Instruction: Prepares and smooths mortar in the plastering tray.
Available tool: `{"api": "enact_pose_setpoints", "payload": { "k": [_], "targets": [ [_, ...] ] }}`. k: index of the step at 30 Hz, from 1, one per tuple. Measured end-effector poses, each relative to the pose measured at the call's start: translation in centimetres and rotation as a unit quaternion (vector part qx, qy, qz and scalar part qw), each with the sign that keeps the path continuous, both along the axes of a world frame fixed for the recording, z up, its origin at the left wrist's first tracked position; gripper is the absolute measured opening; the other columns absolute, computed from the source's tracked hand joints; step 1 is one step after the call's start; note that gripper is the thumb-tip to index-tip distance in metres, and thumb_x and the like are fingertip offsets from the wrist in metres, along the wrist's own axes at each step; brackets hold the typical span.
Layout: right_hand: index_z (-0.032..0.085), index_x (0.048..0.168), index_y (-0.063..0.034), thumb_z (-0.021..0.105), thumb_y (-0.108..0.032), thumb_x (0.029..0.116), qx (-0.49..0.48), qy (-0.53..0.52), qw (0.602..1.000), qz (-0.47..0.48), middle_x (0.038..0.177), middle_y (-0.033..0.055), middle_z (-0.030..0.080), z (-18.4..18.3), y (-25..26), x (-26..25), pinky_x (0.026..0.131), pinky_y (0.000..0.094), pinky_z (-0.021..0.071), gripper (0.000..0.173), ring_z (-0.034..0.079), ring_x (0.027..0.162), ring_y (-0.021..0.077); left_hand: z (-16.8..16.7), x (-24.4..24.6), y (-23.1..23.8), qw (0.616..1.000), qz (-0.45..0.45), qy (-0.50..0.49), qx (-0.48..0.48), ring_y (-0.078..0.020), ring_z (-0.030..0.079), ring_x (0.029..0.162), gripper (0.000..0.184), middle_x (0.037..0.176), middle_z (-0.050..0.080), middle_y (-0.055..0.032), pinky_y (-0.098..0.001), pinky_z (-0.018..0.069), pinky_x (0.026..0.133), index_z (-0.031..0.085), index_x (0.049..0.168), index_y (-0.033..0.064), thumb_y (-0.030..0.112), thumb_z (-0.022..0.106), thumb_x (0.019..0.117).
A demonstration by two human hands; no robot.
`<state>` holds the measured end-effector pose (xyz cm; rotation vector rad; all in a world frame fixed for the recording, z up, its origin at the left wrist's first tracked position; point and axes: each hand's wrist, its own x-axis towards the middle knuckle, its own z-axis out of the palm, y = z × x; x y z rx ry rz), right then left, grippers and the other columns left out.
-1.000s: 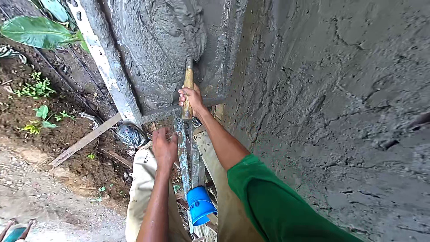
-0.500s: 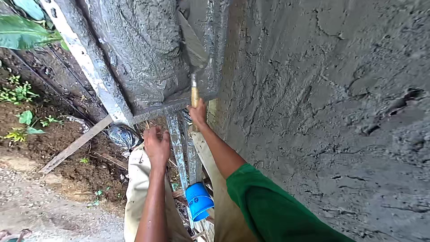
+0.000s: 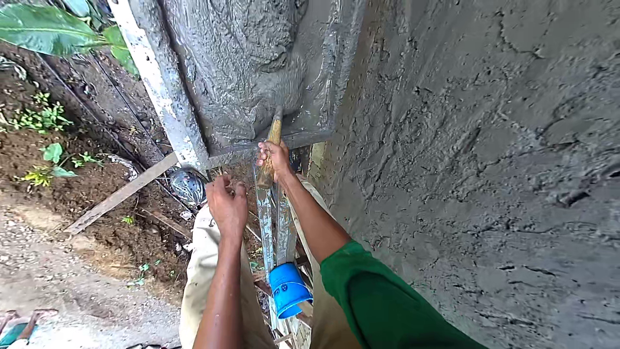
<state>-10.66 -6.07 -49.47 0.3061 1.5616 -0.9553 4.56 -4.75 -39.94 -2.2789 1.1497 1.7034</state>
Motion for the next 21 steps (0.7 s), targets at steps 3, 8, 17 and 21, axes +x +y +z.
{"api": "enact_pose_setpoints", "payload": {
  "k": [3, 8, 17, 21],
  "targets": [
    [0.043, 0.107, -0.0063, 0.049, -0.001, 0.1007, -0.038, -0.017, 0.999, 0.017, 0.063, 0.0009, 0.046, 3.1, -2.7, -1.4, 0.040, 0.0244, 0.0472, 0.010, 0.047, 0.043, 0.0099, -0.4, 0.3, 0.2, 1.000, -0.006, -0.014, -0.007, -0.0339, 0.064, 0.107, 0.034, 0.127, 0.059, -0.0217, -0.0553, 0.0520, 0.091, 0.061, 0.129, 0.0038, 0.021, 0.059, 0.0997],
    [0.042, 0.122, -0.0042, 0.049, -0.008, 0.1036, -0.054, 0.075, 0.989, 0.116, 0.068, 0.0026, 0.048, 7.6, -6.9, -3.4, 0.041, 0.0265, 0.0506, 0.021, 0.051, 0.046, 0.0111, -0.2, -0.3, 0.3, 1.000, -0.005, -0.009, -0.002, -0.0362, 0.063, 0.111, 0.035, 0.129, 0.057, -0.0237, -0.0561, 0.0506, 0.095, 0.061, 0.129, 0.0016, 0.020, 0.061, 0.0997],
    [0.039, 0.150, -0.0079, 0.067, -0.012, 0.0908, 0.062, 0.346, 0.825, 0.443, 0.109, 0.0215, 0.066, 5.8, -5.5, -9.4, 0.068, 0.0503, 0.0615, 0.066, 0.071, 0.079, 0.0312, 0.0, -1.3, 0.8, 1.000, 0.004, -0.002, 0.004, -0.0395, 0.062, 0.110, 0.035, 0.130, 0.056, -0.0247, -0.0607, 0.0505, 0.092, 0.063, 0.128, 0.0038, 0.023, 0.062, 0.0992],
    [0.054, 0.139, -0.0006, 0.069, -0.008, 0.0860, 0.093, 0.343, 0.811, 0.464, 0.121, 0.0229, 0.065, 8.4, -0.9, -15.4, 0.091, 0.0539, 0.0546, 0.056, 0.065, 0.107, 0.0333, 0.3, -1.8, 1.2, 1.000, 0.011, 0.012, 0.003, -0.0404, 0.062, 0.109, 0.034, 0.129, 0.056, -0.0260, -0.0618, 0.0512, 0.090, 0.062, 0.128, 0.0035, 0.023, 0.060, 0.0994]
  ]
}}
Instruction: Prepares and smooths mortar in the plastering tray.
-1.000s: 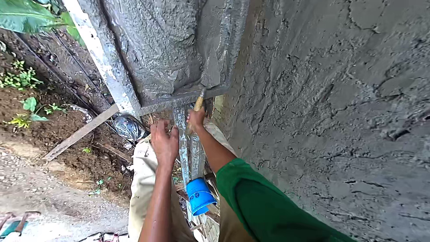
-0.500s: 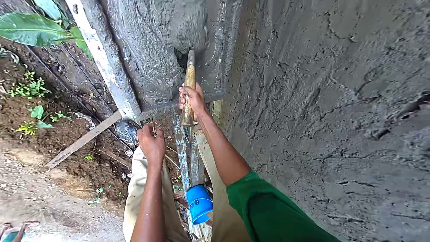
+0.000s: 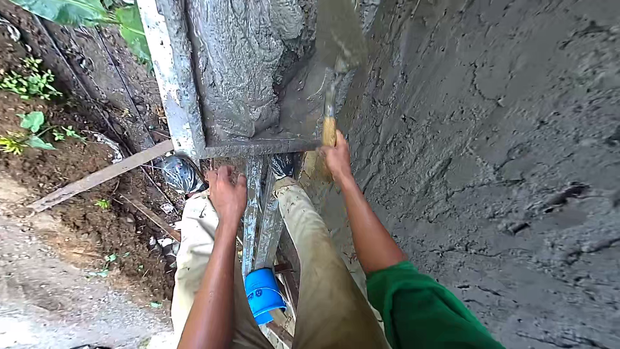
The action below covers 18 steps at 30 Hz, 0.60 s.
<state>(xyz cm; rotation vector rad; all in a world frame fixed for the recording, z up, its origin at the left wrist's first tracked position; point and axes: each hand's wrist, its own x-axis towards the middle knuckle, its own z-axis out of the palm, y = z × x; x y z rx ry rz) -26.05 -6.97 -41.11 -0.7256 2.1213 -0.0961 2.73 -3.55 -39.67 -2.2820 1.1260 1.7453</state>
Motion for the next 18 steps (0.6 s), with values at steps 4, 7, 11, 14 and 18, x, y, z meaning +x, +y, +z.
{"api": "enact_pose_setpoints", "payload": {
  "k": [4, 7, 11, 14, 18],
  "targets": [
    [0.063, 0.127, -0.0024, 0.071, -0.021, 0.0906, 0.119, 0.120, 0.974, 0.151, 0.108, 0.0272, 0.068, -0.6, 4.0, -5.7, 0.084, 0.0660, 0.0504, 0.042, 0.066, 0.100, 0.0453, -0.1, -0.3, -0.2, 1.000, 0.012, 0.004, 0.001, -0.0382, 0.063, 0.109, 0.032, 0.129, 0.056, -0.0242, -0.0590, 0.0518, 0.091, 0.063, 0.127, 0.0040, 0.022, 0.061, 0.0999],
    [0.060, 0.132, -0.0062, 0.072, -0.027, 0.0933, 0.232, 0.154, 0.945, 0.174, 0.113, 0.0283, 0.067, -3.6, 7.2, -9.8, 0.085, 0.0677, 0.0506, 0.046, 0.065, 0.104, 0.0488, 0.4, -0.4, -0.3, 1.000, 0.009, 0.002, -0.003, -0.0359, 0.063, 0.107, 0.031, 0.126, 0.058, -0.0223, -0.0569, 0.0525, 0.090, 0.063, 0.126, 0.0036, 0.022, 0.060, 0.1006],
    [0.057, 0.138, -0.0041, 0.071, -0.025, 0.0936, 0.266, 0.141, 0.928, 0.218, 0.120, 0.0303, 0.066, -9.0, 7.3, -10.9, 0.091, 0.0675, 0.0503, 0.051, 0.063, 0.112, 0.0500, 1.6, -1.1, -0.5, 0.999, -0.027, 0.009, -0.043, -0.0344, 0.063, 0.106, 0.033, 0.124, 0.059, -0.0208, -0.0536, 0.0531, 0.089, 0.064, 0.126, 0.0025, 0.022, 0.062, 0.0994],
    [0.059, 0.136, -0.0009, 0.076, -0.019, 0.0888, 0.199, 0.037, 0.949, 0.241, 0.116, 0.0298, 0.068, -12.4, 4.5, -4.4, 0.092, 0.0662, 0.0519, 0.053, 0.067, 0.105, 0.0469, 2.0, -1.6, -0.2, 0.997, -0.046, 0.006, -0.060, -0.0338, 0.063, 0.108, 0.032, 0.125, 0.059, -0.0196, -0.0525, 0.0538, 0.089, 0.065, 0.125, 0.0042, 0.023, 0.062, 0.0993],
    [0.058, 0.130, -0.0024, 0.073, -0.015, 0.0885, 0.154, -0.088, 0.968, 0.176, 0.094, 0.0189, 0.069, -13.0, -0.5, 4.0, 0.061, 0.0461, 0.0613, 0.046, 0.070, 0.065, 0.0270, 1.1, -1.9, -0.1, 0.998, -0.055, -0.007, -0.035, -0.0340, 0.063, 0.110, 0.034, 0.128, 0.058, -0.0198, -0.0526, 0.0537, 0.091, 0.065, 0.126, 0.0046, 0.025, 0.063, 0.0997]
  ]
}}
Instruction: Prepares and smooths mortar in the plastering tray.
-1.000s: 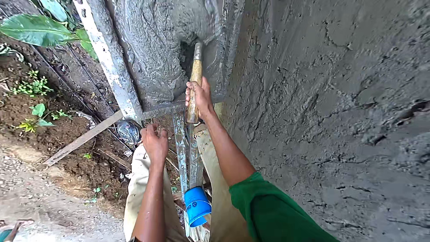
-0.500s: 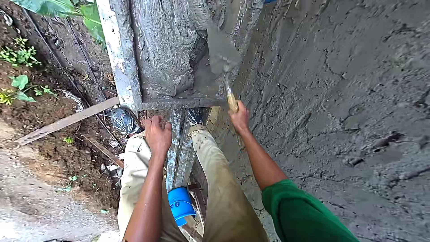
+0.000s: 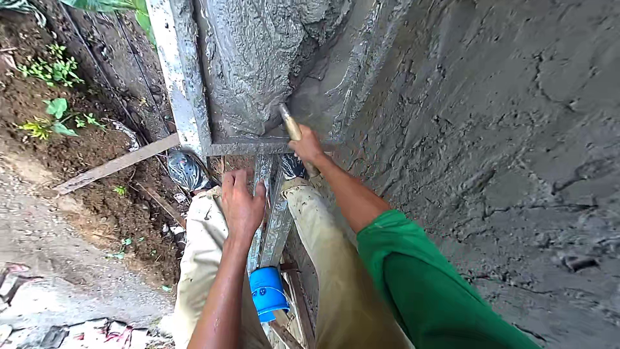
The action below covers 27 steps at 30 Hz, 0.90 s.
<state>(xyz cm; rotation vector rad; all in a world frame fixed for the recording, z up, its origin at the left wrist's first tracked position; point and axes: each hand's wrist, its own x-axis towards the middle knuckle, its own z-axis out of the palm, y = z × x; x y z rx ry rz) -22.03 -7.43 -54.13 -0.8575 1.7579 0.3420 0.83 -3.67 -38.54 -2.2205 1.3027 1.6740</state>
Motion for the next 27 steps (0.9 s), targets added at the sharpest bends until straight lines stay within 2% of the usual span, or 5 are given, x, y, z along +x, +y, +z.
{"api": "enact_pose_setpoints", "payload": {
  "k": [7, 12, 19, 23, 27],
  "targets": [
    [0.057, 0.120, -0.0013, 0.071, -0.009, 0.0887, -0.010, -0.098, 0.991, -0.095, 0.077, 0.0124, 0.065, 9.6, -2.9, 0.1, 0.048, 0.0341, 0.0577, 0.035, 0.063, 0.050, 0.0182, -1.7, 0.2, 0.0, 0.998, 0.038, -0.033, 0.046, -0.0378, 0.063, 0.109, 0.032, 0.129, 0.057, -0.0232, -0.0576, 0.0524, 0.091, 0.064, 0.126, 0.0034, 0.023, 0.061, 0.1009],
    [0.055, 0.110, -0.0049, 0.054, -0.009, 0.0829, 0.019, -0.309, 0.922, -0.231, 0.067, -0.0002, 0.060, 12.5, -6.2, -3.8, 0.047, 0.0270, 0.0537, 0.028, 0.058, 0.050, 0.0098, -1.7, -0.9, -0.4, 0.998, 0.053, -0.002, 0.038, -0.0392, 0.062, 0.111, 0.034, 0.127, 0.059, -0.0240, -0.0587, 0.0517, 0.094, 0.064, 0.126, 0.0010, 0.022, 0.063, 0.0998],
    [0.056, 0.132, -0.0039, 0.066, -0.012, 0.0911, -0.025, -0.029, 0.998, 0.058, 0.082, 0.0094, 0.064, 10.0, -10.8, -8.0, 0.052, 0.0365, 0.0536, 0.043, 0.060, 0.057, 0.0177, -1.3, -1.1, -0.3, 0.997, 0.062, 0.004, 0.049, -0.0404, 0.062, 0.111, 0.032, 0.129, 0.057, -0.0242, -0.0599, 0.0513, 0.092, 0.064, 0.126, 0.0028, 0.022, 0.062, 0.1004],
    [0.063, 0.121, -0.0020, 0.076, -0.011, 0.0863, -0.002, -0.017, 0.955, 0.296, 0.101, 0.0273, 0.067, 10.3, -9.0, -13.8, 0.081, 0.0683, 0.0492, 0.039, 0.066, 0.093, 0.0458, -1.0, -0.6, -0.2, 0.997, 0.074, 0.005, 0.028, -0.0390, 0.063, 0.108, 0.031, 0.127, 0.058, -0.0238, -0.0582, 0.0528, 0.090, 0.064, 0.125, 0.0022, 0.021, 0.063, 0.1001],
    [0.064, 0.117, -0.0080, 0.073, -0.012, 0.0863, 0.082, -0.045, 0.876, 0.473, 0.097, 0.0231, 0.069, 7.4, -9.1, -16.4, 0.076, 0.0672, 0.0497, 0.032, 0.067, 0.093, 0.0451, -0.6, -0.3, 0.3, 0.997, 0.073, 0.012, 0.017, -0.0364, 0.063, 0.109, 0.030, 0.127, 0.058, -0.0221, -0.0559, 0.0528, 0.091, 0.064, 0.124, 0.0022, 0.021, 0.062, 0.1003]
  ]
}}
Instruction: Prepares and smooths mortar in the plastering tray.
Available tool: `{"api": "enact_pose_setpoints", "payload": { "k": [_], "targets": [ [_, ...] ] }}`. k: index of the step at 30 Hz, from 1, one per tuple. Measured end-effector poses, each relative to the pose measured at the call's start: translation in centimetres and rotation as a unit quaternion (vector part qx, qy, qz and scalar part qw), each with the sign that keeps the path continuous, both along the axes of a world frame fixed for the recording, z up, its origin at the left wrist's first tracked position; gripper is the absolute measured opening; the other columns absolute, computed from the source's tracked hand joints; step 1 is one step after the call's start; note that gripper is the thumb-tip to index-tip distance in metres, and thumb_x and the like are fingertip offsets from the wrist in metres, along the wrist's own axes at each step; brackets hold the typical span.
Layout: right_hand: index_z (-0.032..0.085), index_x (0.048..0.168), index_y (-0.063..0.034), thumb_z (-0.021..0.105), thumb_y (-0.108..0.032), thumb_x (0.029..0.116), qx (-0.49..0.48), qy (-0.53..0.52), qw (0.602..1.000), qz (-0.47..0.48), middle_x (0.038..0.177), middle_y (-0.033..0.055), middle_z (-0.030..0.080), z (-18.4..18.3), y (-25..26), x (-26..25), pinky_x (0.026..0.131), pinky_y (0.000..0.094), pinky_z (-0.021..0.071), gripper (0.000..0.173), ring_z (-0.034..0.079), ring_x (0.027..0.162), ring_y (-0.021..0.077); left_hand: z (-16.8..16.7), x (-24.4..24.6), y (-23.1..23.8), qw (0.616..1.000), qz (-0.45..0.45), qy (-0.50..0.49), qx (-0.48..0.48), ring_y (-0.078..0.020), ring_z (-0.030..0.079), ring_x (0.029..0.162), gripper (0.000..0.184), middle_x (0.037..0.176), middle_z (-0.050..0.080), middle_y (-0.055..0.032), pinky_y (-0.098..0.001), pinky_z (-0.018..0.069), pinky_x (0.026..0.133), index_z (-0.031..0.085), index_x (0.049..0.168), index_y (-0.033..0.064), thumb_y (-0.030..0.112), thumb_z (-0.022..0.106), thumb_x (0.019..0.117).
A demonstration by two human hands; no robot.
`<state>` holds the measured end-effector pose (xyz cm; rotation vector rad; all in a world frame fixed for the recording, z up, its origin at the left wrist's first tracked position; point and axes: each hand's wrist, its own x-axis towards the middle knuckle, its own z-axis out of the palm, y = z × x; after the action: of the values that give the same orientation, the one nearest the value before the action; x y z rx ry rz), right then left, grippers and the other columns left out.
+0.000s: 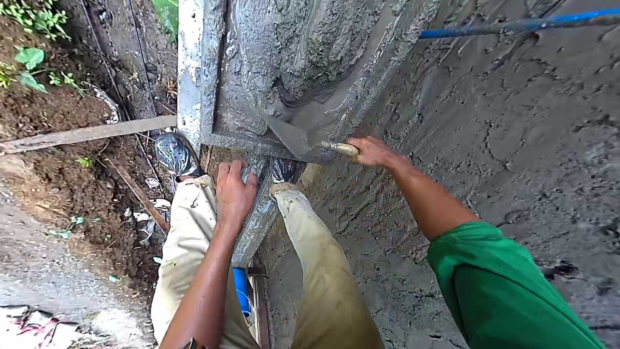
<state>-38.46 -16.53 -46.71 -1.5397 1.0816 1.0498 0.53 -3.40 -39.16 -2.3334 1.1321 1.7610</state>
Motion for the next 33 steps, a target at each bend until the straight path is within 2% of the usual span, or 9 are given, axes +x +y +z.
{"api": "enact_pose_setpoints", "payload": {
  "k": [4, 7, 9, 16, 24, 26, 29, 31, 33],
  "targets": [
    [0.068, 0.113, -0.0105, 0.069, -0.018, 0.0900, 0.038, 0.016, 0.993, 0.113, 0.100, 0.0229, 0.070, -4.2, -1.9, 3.6, 0.077, 0.0684, 0.0493, 0.024, 0.067, 0.097, 0.0459, 0.5, 0.6, 0.0, 1.000, 0.010, 0.004, -0.002, -0.0340, 0.064, 0.109, 0.031, 0.125, 0.059, -0.0213, -0.0532, 0.0535, 0.092, 0.065, 0.124, 0.0027, 0.022, 0.062, 0.1005],
    [0.070, 0.109, -0.0096, 0.064, -0.025, 0.0910, 0.019, 0.065, 0.990, 0.127, 0.104, 0.0236, 0.069, -7.3, -2.4, 7.8, 0.080, 0.0692, 0.0485, 0.024, 0.066, 0.104, 0.0461, 0.8, 0.3, -0.3, 1.000, 0.010, 0.001, -0.009, -0.0331, 0.064, 0.104, 0.031, 0.125, 0.058, -0.0204, -0.0520, 0.0548, 0.087, 0.064, 0.124, 0.0033, 0.023, 0.062, 0.1006],
    [0.071, 0.105, -0.0108, 0.065, -0.030, 0.0889, -0.025, 0.089, 0.989, 0.119, 0.106, 0.0215, 0.070, -8.4, -3.2, 9.6, 0.084, 0.0666, 0.0476, 0.025, 0.065, 0.108, 0.0435, 0.3, -0.3, -0.7, 1.000, 0.008, 0.007, -0.006, -0.0334, 0.064, 0.108, 0.031, 0.126, 0.059, -0.0202, -0.0521, 0.0545, 0.091, 0.065, 0.124, 0.0032, 0.023, 0.062, 0.1006],
    [0.069, 0.104, -0.0042, 0.068, -0.027, 0.0856, -0.180, 0.136, 0.973, 0.048, 0.104, 0.0258, 0.070, -3.8, -5.9, 9.5, 0.077, 0.0672, 0.0480, 0.029, 0.068, 0.101, 0.0468, -0.3, -1.6, -0.6, 1.000, -0.024, 0.014, 0.014, -0.0349, 0.065, 0.106, 0.032, 0.128, 0.058, -0.0215, -0.0550, 0.0544, 0.090, 0.065, 0.125, 0.0040, 0.025, 0.063, 0.1008],
    [0.070, 0.099, -0.0073, 0.071, -0.023, 0.0825, -0.169, 0.123, 0.975, -0.077, 0.097, 0.0244, 0.069, 0.1, -8.6, 5.5, 0.071, 0.0695, 0.0471, 0.022, 0.067, 0.094, 0.0468, -0.5, -0.8, -0.9, 1.000, -0.005, 0.012, 0.019, -0.0359, 0.065, 0.107, 0.031, 0.126, 0.059, -0.0224, -0.0567, 0.0530, 0.092, 0.065, 0.125, 0.0044, 0.024, 0.062, 0.1011],
    [0.070, 0.098, -0.0055, 0.074, -0.013, 0.0811, -0.141, 0.097, 0.968, -0.182, 0.089, 0.0194, 0.069, 0.5, -8.8, 4.5, 0.068, 0.0617, 0.0507, 0.019, 0.067, 0.079, 0.0371, -0.7, -0.7, -0.8, 1.000, -0.002, 0.013, 0.014, -0.0355, 0.065, 0.106, 0.030, 0.125, 0.059, -0.0228, -0.0557, 0.0533, 0.092, 0.065, 0.123, 0.0032, 0.023, 0.063, 0.1009],
    [0.060, 0.095, -0.0052, 0.065, 0.002, 0.0776, -0.066, -0.026, 0.931, -0.358, 0.064, 0.0012, 0.057, 1.1, -7.5, 3.0, 0.046, 0.0285, 0.0484, 0.019, 0.052, 0.047, 0.0094, -0.6, -1.1, -0.9, 1.000, 0.001, 0.025, 0.018, -0.0354, 0.065, 0.108, 0.031, 0.125, 0.059, -0.0229, -0.0537, 0.0531, 0.093, 0.065, 0.123, 0.0024, 0.023, 0.063, 0.1001],
    [0.060, 0.095, -0.0042, 0.062, 0.005, 0.0730, -0.028, -0.072, 0.925, -0.372, 0.065, 0.0000, 0.055, 1.6, -6.7, 2.2, 0.046, 0.0269, 0.0450, 0.024, 0.047, 0.047, 0.0068, -0.4, -1.4, -1.3, 0.999, 0.000, 0.038, 0.021, -0.0360, 0.064, 0.110, 0.033, 0.127, 0.059, -0.0230, -0.0545, 0.0525, 0.094, 0.065, 0.125, 0.0023, 0.024, 0.062, 0.1007],
    [0.066, 0.106, 0.0010, 0.067, 0.009, 0.0775, 0.006, -0.031, 0.960, -0.279, 0.077, 0.0111, 0.060, 1.4, -5.6, 1.6, 0.055, 0.0401, 0.0466, 0.030, 0.051, 0.057, 0.0178, -0.3, -1.6, -1.6, 0.999, -0.002, 0.045, 0.027, -0.0361, 0.064, 0.111, 0.033, 0.129, 0.058, -0.0229, -0.0551, 0.0524, 0.095, 0.064, 0.126, 0.0022, 0.024, 0.062, 0.1009]
  ]
}}
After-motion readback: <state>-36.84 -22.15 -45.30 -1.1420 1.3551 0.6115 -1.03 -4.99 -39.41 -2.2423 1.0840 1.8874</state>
